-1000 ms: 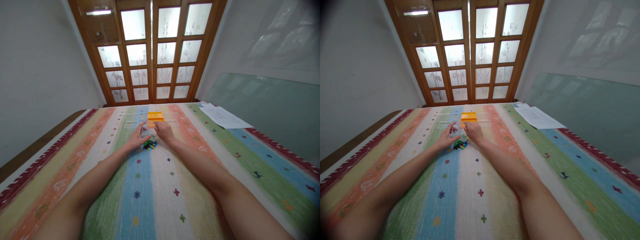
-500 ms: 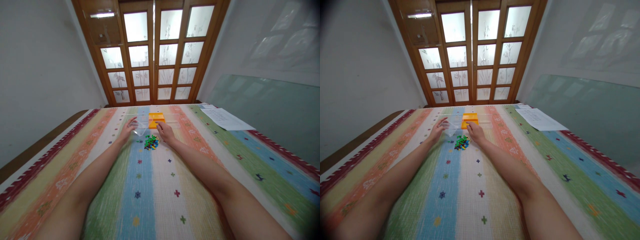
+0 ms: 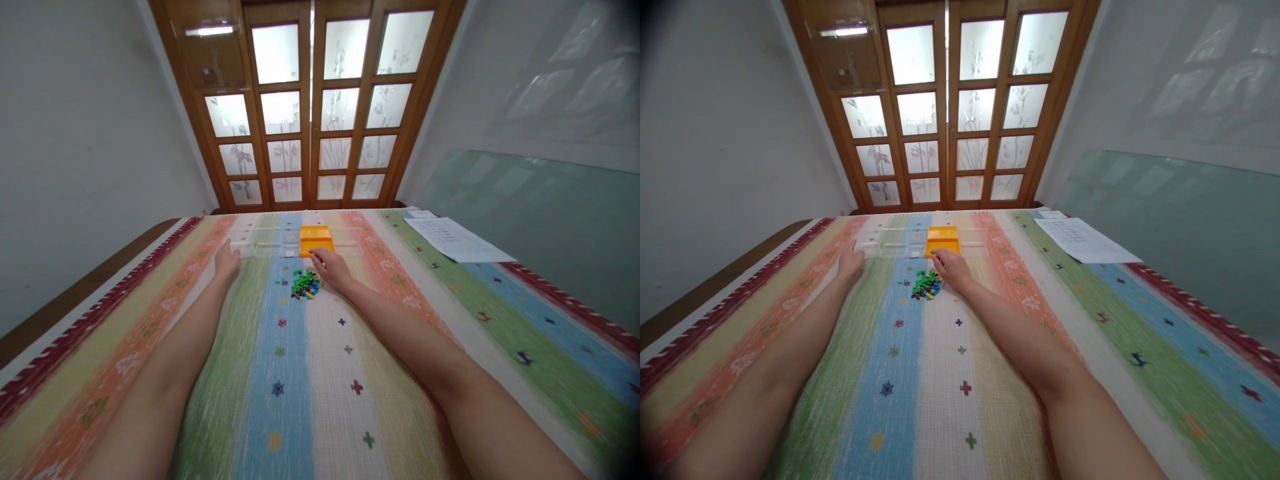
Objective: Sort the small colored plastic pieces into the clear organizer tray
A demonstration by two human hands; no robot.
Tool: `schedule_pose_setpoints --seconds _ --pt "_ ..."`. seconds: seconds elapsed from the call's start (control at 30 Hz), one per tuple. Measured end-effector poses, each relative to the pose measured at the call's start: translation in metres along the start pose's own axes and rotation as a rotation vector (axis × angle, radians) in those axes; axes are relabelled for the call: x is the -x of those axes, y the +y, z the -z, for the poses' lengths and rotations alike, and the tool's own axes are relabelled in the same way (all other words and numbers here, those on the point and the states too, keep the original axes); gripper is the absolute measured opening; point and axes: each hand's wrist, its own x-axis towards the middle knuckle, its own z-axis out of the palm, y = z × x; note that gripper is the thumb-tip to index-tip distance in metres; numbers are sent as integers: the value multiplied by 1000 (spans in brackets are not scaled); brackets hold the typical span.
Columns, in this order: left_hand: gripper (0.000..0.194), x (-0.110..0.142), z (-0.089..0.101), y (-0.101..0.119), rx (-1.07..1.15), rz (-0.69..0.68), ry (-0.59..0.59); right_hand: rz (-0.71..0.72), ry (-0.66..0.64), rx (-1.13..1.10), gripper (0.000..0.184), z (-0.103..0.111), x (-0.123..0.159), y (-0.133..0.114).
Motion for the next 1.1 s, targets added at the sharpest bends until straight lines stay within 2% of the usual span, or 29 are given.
schedule_pose_setpoints --seconds 0.1,0.27,0.67,0.9,1.03,1.1 --pt "56 0 -2 -10 -135 56 53 7 2 5 26 1 0 0" --pt "44 -1 -3 -19 -191 72 26 22 -10 3 24 3 0 -1" --pt "51 3 -1 -15 -195 64 -16 35 -36 19 23 4 0 -2" --pt "49 6 4 -7 -218 44 -36 44 -39 34 24 0 1 2" --pt "47 15 9 8 -198 -20 77 25 -62 46 24 1 0 2" --pt "44 21 8 23 -154 -113 115 8 -106 49 24 3 -2 2"
